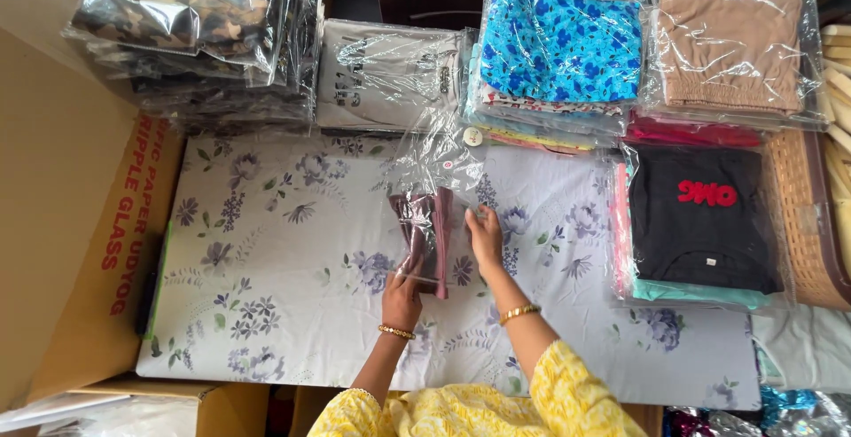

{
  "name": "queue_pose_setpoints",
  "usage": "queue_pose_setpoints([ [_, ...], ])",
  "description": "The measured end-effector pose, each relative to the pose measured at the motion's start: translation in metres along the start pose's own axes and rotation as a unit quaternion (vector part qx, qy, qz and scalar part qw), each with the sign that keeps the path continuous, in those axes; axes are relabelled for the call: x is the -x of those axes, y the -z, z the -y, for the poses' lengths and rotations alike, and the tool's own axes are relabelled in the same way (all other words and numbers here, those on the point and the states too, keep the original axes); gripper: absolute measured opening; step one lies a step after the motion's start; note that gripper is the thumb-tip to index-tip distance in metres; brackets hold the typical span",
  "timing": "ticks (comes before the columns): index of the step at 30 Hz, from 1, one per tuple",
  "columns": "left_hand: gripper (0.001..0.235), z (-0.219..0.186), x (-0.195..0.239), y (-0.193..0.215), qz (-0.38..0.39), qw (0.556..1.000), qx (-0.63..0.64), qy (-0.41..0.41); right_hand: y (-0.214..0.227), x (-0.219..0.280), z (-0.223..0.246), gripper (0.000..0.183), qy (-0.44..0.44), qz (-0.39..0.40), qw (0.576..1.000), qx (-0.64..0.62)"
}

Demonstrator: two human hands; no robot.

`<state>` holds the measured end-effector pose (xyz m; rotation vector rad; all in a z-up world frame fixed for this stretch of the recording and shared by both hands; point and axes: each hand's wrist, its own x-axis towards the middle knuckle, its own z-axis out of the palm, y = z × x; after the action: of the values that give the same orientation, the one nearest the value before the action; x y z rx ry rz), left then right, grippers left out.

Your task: The person folds a pair of maroon pants on the table, wraps it in a clear plastic bag, and sets it with other packaged clothes. They then fold a yellow patterned garment, smooth it flat, and wrap it in plastic as well.

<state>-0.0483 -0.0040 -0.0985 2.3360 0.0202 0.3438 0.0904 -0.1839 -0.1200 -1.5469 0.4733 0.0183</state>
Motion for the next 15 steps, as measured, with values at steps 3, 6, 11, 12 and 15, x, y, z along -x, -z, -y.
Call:
queue_pose_setpoints([
  [3, 0.065, 0.014, -0.001, 0.0, 0.005, 0.998, -0.035, -0.06, -0.009, -0.022, -0.009, 0.027, 0.005, 0.054, 0.996, 0.072],
  [6, 0.058, 0.041, -0.001, -0.003, -0.037, 0.996, -0.076, -0.02, -0.012, -0.018, 0.0, 0.023, -0.004, -0.002, 0.988, 0.156],
  [11, 0.055, 0.035, -0.013, 0.017, -0.038, 0.988, -0.123, 0.089, -0.004, -0.013, -0.012, 0.017, -0.046, -0.001, 0.993, 0.107],
  [12, 0.055, 0.022, -0.016, 0.018, -0.039, 0.988, -0.123, 0.089, -0.005, -0.013, -0.014, 0.017, -0.045, -0.001, 0.993, 0.107],
  [15, 0.054, 0.0, -0.007, 0.005, -0.04, 0.96, -0.249, 0.123, -0.004, -0.01, -0.014, 0.014, -0.031, 0.001, 0.995, 0.097],
])
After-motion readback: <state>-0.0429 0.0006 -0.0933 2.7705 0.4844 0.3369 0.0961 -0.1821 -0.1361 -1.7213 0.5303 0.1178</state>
